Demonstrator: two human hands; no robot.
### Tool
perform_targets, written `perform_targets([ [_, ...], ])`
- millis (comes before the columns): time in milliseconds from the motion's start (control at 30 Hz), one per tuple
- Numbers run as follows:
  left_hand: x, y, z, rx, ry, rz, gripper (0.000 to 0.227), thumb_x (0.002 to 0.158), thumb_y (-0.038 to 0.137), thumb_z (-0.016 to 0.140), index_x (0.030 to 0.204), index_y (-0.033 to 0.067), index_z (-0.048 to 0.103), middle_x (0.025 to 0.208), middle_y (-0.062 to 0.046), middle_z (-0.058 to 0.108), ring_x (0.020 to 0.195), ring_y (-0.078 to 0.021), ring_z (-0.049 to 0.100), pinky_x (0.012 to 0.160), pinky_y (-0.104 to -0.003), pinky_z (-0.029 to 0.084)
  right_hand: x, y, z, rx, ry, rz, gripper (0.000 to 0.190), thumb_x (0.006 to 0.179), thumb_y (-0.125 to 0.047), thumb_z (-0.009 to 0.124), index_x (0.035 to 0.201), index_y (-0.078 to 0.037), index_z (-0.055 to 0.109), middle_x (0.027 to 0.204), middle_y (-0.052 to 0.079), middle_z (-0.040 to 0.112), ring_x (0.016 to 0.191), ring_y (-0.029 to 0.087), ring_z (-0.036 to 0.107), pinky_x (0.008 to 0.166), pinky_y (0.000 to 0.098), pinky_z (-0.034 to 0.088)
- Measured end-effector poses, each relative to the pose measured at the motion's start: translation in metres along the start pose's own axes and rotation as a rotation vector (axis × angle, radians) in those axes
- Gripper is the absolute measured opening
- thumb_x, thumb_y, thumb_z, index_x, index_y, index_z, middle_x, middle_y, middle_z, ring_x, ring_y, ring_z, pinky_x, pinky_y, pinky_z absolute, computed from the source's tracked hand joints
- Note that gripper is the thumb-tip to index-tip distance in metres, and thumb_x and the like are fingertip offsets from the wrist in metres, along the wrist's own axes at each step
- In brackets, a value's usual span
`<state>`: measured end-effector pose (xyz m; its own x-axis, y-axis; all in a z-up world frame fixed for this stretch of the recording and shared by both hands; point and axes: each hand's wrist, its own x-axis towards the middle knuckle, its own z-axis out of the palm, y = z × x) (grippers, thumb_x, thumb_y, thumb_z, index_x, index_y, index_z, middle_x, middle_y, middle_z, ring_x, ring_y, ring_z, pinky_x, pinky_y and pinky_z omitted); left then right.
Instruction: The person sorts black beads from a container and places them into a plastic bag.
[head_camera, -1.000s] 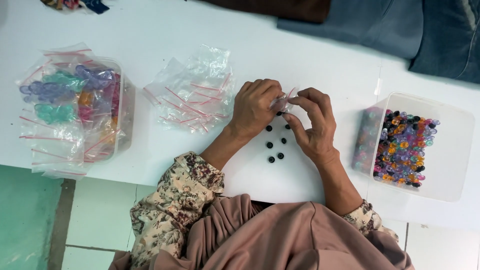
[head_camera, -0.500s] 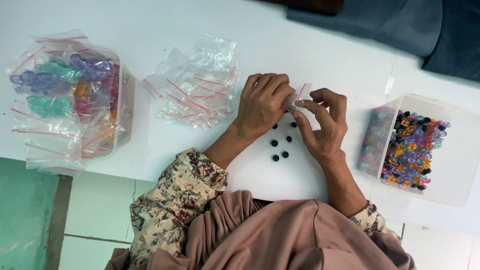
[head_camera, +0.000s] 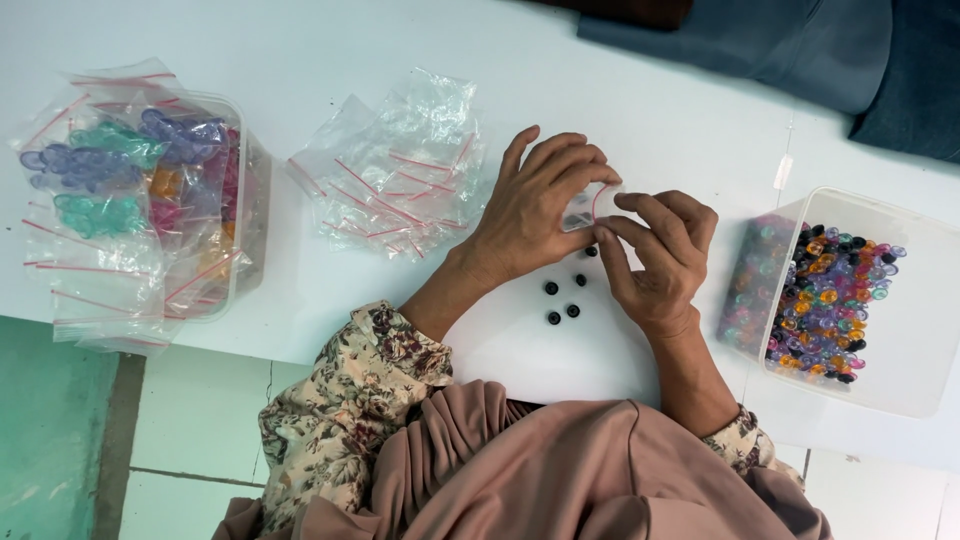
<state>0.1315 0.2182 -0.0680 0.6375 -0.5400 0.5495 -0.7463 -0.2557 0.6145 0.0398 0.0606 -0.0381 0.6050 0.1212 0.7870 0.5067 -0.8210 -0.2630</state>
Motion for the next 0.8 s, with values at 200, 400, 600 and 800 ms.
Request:
perform_targets([
  [200,0.004,0.008,-0.011,-0.085,-0.016,-0.021,0.055,0.082,0.039,0.088,0.128,0.0198,0.064,0.123,-0.002,0.068,0.130,-0.0268,0.055,0.119,-0.060,0.018,-0.001,0.003,-0.002,-0.008,0.001,0.005,0.013,0.102,-0.018,0.073,0.104,-0.007,0.080,0.103,0.010,0.076,0.096,0.030,0.057,0.085,0.0421,0.043],
  [400,0.005,0.004,-0.019,-0.218,-0.044,-0.104,0.056,0.086,0.039,0.087,0.132,0.0189,0.063,0.125,-0.002,0.069,0.127,-0.0238,0.059,0.120,-0.060,0.019,0.002,-0.004,-0.006,0.131,0.021,0.143,0.014,0.103,-0.012,0.069,0.112,-0.004,0.078,0.109,0.012,0.076,0.101,0.030,0.057,0.091,0.0438,0.046],
  [600,0.014,-0.017,-0.047,-0.430,0.048,-0.134,0.054,0.090,0.029,0.087,0.135,0.0183,0.060,0.130,0.002,0.068,0.126,-0.0206,0.063,0.117,-0.049,0.033,0.010,0.008,-0.005,0.190,-0.046,0.401,0.015,0.105,0.002,0.071,0.120,0.001,0.074,0.103,0.013,0.071,0.100,0.027,0.058,0.091,0.0414,0.047],
  [800,0.015,-0.013,-0.043,-0.468,0.068,-0.104,0.057,0.088,0.025,0.089,0.135,0.0137,0.060,0.129,-0.001,0.068,0.126,-0.0218,0.064,0.115,-0.043,0.039,-0.003,0.023,0.023,0.109,-0.263,0.469,0.022,0.100,-0.018,0.081,0.114,-0.001,0.077,0.095,0.011,0.068,0.092,0.026,0.058,0.085,0.0390,0.045],
])
